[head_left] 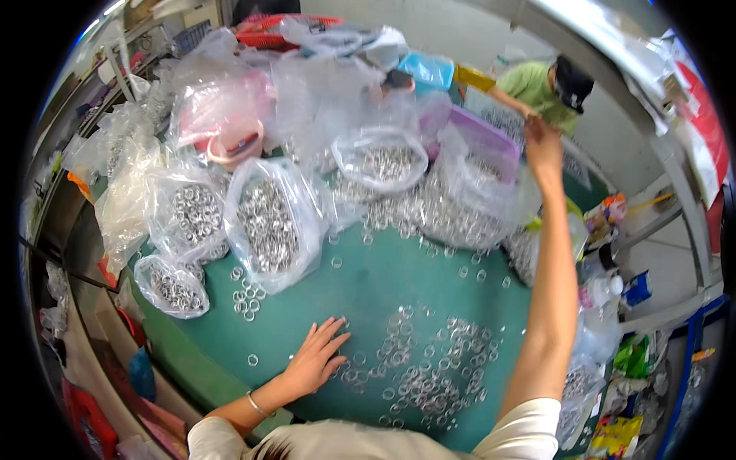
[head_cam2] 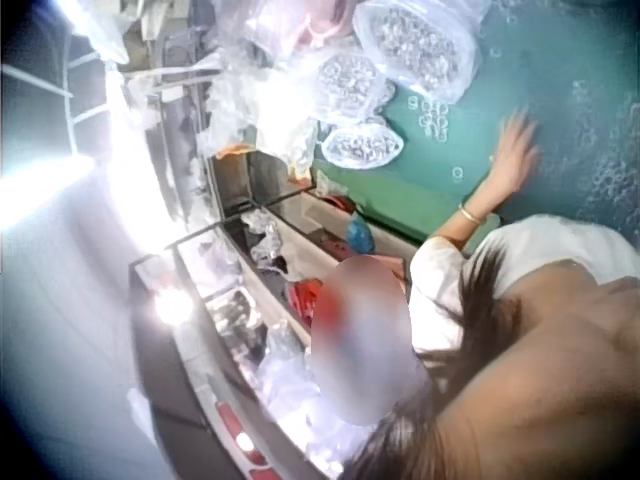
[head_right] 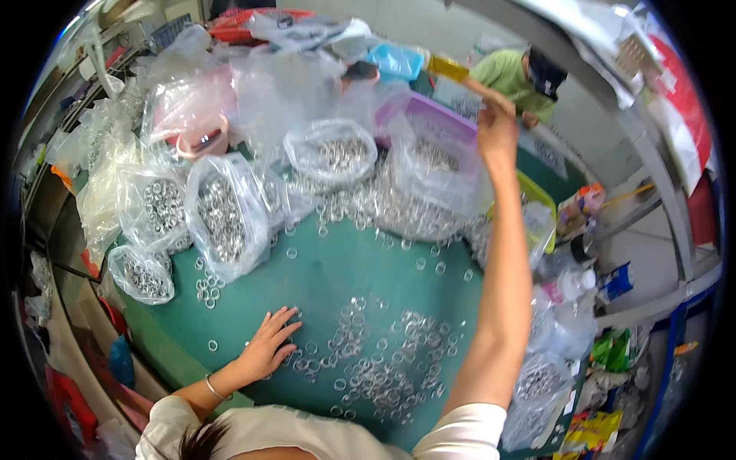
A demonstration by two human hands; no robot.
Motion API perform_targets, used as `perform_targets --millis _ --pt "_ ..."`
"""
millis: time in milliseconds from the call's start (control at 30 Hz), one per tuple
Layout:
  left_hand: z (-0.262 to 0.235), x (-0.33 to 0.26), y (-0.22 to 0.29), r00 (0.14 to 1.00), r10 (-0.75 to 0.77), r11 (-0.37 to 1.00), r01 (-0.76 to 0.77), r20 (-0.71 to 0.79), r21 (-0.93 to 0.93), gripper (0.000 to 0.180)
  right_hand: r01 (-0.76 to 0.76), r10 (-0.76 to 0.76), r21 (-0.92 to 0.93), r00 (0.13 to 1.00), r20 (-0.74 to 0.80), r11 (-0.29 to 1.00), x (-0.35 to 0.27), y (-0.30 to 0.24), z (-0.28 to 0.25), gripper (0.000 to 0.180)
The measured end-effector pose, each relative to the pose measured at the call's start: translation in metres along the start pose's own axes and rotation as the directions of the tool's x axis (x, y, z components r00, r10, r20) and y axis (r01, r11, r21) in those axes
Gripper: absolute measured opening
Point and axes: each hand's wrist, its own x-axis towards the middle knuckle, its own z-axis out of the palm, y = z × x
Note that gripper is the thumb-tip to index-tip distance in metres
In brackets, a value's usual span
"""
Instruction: The person gathers and sorts small silver-colored metal rings on a green work surface by hand, moving them from a loose pile into their palm and then placing them aside.
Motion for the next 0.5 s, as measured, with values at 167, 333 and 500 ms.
perform_targets --millis 167,333,500 --pt "-0.003 0.008 0.004 0.999 -0.027 0.998 0.028 -0.021 0.059 0.052 0.018 -0.033 0.145 0.994 0.101 0.989 -0.134 -0.097 -0.079 0.02" --pt "0.012 0.03 0.02 0.978 0.06 0.992 -0.082 0.2 0.101 0.064 -0.079 0.056 -0.015 0.542 0.839 0.997 -0.313 -0.143 -0.148 0.056" --pt "0.017 0.016 0.042 0.944 0.155 0.978 -0.188 0.292 0.09 0.06 -0.211 0.257 -0.164 0.558 0.789 0.964 -0.411 -0.167 -0.176 0.065"
